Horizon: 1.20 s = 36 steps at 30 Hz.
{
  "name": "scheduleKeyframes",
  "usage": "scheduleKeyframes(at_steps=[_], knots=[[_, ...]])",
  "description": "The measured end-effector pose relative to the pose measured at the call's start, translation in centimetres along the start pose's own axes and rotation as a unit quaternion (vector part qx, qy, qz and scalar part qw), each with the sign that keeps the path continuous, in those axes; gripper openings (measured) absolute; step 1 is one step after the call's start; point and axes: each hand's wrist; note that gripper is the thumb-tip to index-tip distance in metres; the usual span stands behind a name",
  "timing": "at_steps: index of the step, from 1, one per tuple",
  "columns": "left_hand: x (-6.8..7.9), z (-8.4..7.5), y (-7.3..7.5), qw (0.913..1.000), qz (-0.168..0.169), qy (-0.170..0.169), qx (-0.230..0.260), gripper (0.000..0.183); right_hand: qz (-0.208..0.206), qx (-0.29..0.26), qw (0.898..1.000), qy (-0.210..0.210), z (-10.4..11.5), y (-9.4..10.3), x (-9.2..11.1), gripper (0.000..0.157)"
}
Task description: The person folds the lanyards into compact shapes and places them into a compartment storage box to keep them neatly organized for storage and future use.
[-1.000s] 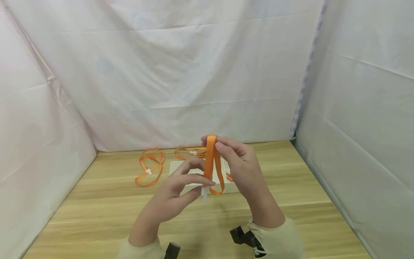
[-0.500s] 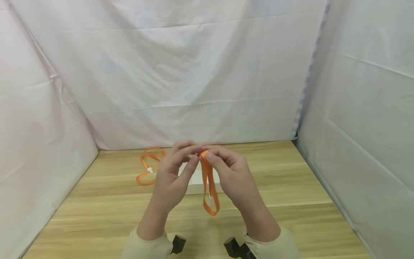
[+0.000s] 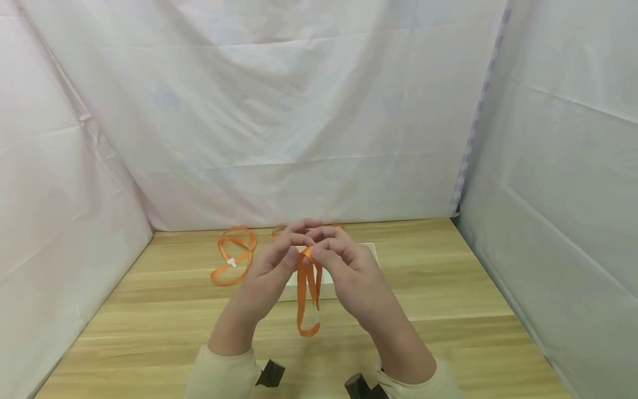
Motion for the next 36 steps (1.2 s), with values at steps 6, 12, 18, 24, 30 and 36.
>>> scheduleKeyframes(at_steps=[6,12,18,24,30,36], knots=[[0.0,0.0,0.1,0.9995,0.0,0.02,0.023,0.03,0.017,-0.005,1.0,0.007,-0.2,-0.2,0.2,0.028],[0.1,0.1,0.1,0.9994,-0.01,0.025,0.022,0.024,0.017,-0.004,1.0,-0.001,-0.4,-0.3,0.4,0.028],[0.5,0.8,0.3,0.9989,0.007,0.047,0.005,0.024,-0.004,-0.015,1.0,0.005,-0.8,-0.2,0.3,0.029],[0.3,1.6,0.4,0.9982,0.012,0.054,0.025,0.022,-0.002,-0.014,1.0,0.004,-1.0,0.0,0.5,0.026],[0.4,2.3,-0.3,0.9892,-0.108,-0.097,-0.019,0.007,-0.036,-0.025,0.999,-0.011,-0.8,-0.3,0.6,0.028],[0.3,2.5,-1.1,0.9621,-0.162,-0.175,-0.132,0.012,-0.069,-0.021,0.997,-0.015,-1.1,-0.5,0.2,0.027]])
Point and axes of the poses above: each hand's wrist, its own x-axis away from the middle knuckle, its own y-axis out of the back of the hand, z = x × y, and after that the axes turned 10 degrees about y, right-handed
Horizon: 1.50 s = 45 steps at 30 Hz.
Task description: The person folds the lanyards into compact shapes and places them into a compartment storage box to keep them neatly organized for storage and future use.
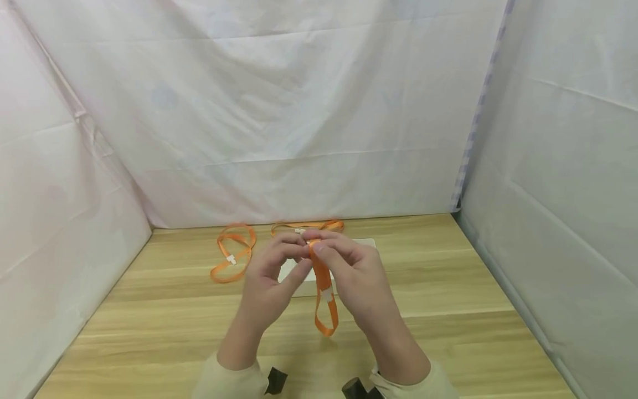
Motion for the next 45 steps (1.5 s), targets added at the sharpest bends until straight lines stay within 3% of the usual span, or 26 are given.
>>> scheduleKeyframes(at_steps=[6,11,22,27,34,40,45], knots=[[0.4,-0.2,-0.8,0.9992,0.002,0.034,-0.02,0.003,-0.032,0.004,0.999,-0.033,-0.3,-0.3,-0.2,0.029],[0.8,0.2,-0.9,0.9979,0.007,0.064,-0.013,0.008,-0.029,-0.006,0.999,-0.042,-0.7,-0.3,-0.6,0.034],[1.3,0.5,-1.2,0.991,0.023,0.132,0.007,0.007,-0.039,-0.089,0.994,-0.039,-1.5,-0.7,-1.9,0.034],[1.6,0.8,-1.2,0.9863,0.034,0.161,0.0,0.006,-0.043,-0.076,0.996,-0.036,-1.6,-0.5,-2.3,0.031],[1.8,1.4,-1.3,0.9831,0.053,0.175,-0.005,0.009,-0.039,-0.045,0.998,-0.036,-1.2,-0.1,-2.8,0.033],[2.2,1.7,-1.2,0.9718,0.072,0.225,0.002,0.01,-0.046,-0.03,0.998,-0.04,-1.3,0.0,-3.3,0.033],[2.3,1.9,-1.2,0.9688,0.078,0.235,0.004,0.009,-0.054,-0.035,0.997,-0.039,-1.5,0.1,-3.6,0.033]])
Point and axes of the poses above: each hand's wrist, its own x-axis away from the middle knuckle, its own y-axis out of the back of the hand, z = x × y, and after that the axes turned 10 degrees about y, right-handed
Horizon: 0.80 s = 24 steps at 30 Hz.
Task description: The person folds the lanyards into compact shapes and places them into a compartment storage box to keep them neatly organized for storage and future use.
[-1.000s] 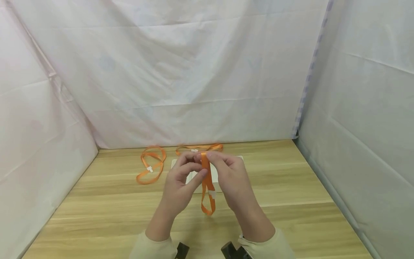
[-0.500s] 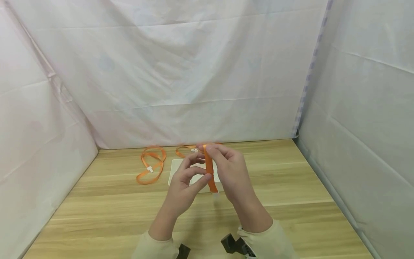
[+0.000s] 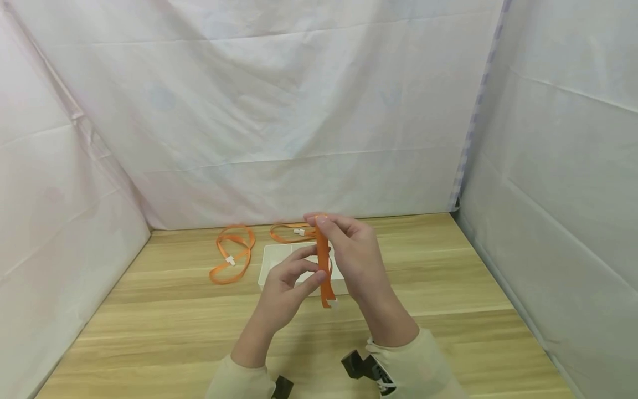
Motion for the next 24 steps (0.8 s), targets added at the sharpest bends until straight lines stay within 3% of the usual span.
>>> scheduleKeyframes(at_steps=[12,17,19,24], knots=[[-0.3,0.7,0.3,0.9988,0.026,0.03,0.028,0.011,-0.003,0.01,0.999,0.03,0.4,0.4,-0.7,0.03],[-0.4,1.7,0.3,0.997,0.022,0.044,0.059,0.024,-0.007,0.016,0.999,0.037,1.0,0.4,-0.8,0.031],[-0.4,2.4,0.1,0.9977,0.018,0.049,0.044,0.026,-0.009,0.009,0.999,0.042,1.3,0.3,-0.9,0.031],[-0.4,4.2,-0.7,0.9998,0.018,0.008,-0.007,0.026,-0.005,-0.015,0.999,0.052,2.0,0.1,-1.1,0.031]])
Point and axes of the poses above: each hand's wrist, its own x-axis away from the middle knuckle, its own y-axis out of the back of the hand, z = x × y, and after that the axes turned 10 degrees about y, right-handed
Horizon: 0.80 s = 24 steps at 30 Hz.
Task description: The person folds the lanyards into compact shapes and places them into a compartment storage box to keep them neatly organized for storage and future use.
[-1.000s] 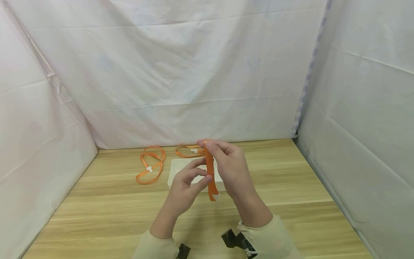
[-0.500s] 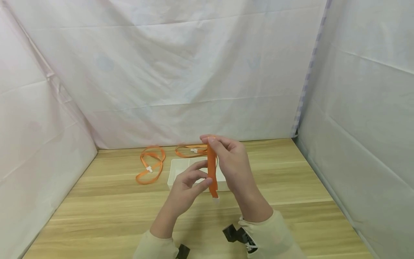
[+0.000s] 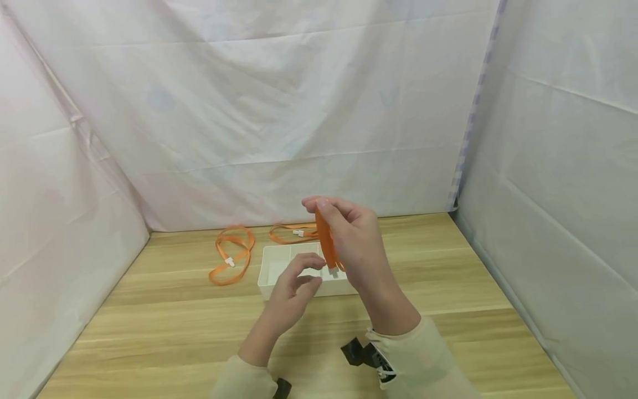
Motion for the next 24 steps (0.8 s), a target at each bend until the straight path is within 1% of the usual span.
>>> scheduleKeyframes(at_steps=[1,3,5,6,9,10,12,16,20,24], knots=[[0.0,0.2,-0.2,1.0,0.0,-0.005,0.0,0.027,0.001,-0.003,1.0,0.002,0.1,-0.1,-0.1,0.031],[-0.1,0.4,-0.6,0.9999,-0.007,-0.003,0.008,0.03,0.003,-0.006,1.0,0.003,0.3,-0.1,-0.2,0.03],[-0.3,0.4,-0.9,0.9997,-0.021,-0.002,0.015,0.03,0.006,-0.006,1.0,0.006,0.5,-0.2,-0.2,0.03],[-0.3,0.4,-1.0,0.9994,-0.028,-0.007,0.018,0.029,0.006,-0.006,1.0,0.007,0.6,-0.2,-0.3,0.029],[-0.4,0.3,-1.0,0.998,-0.046,-0.035,0.025,0.019,0.01,-0.015,1.0,0.01,0.8,-0.3,-0.5,0.028],[-0.4,0.3,-0.9,0.9976,-0.048,-0.043,0.026,0.017,0.011,-0.019,1.0,0.011,0.9,-0.4,-0.5,0.027],[-0.4,0.3,-0.9,0.9975,-0.046,-0.046,0.028,0.019,0.014,-0.031,0.999,0.012,1.0,-0.4,-0.5,0.026],[-0.5,0.4,-0.9,0.9989,-0.036,-0.02,0.024,0.026,0.018,-0.045,0.999,0.016,1.4,-0.2,-0.6,0.026],[-0.5,0.7,-0.9,0.999,-0.041,0.004,0.017,0.024,0.023,-0.046,0.998,0.021,2.1,-0.2,-0.6,0.027],[-0.5,0.9,-1.0,0.9983,-0.057,0.003,0.014,0.018,0.025,-0.055,0.998,0.022,2.8,-0.2,-0.6,0.026]])
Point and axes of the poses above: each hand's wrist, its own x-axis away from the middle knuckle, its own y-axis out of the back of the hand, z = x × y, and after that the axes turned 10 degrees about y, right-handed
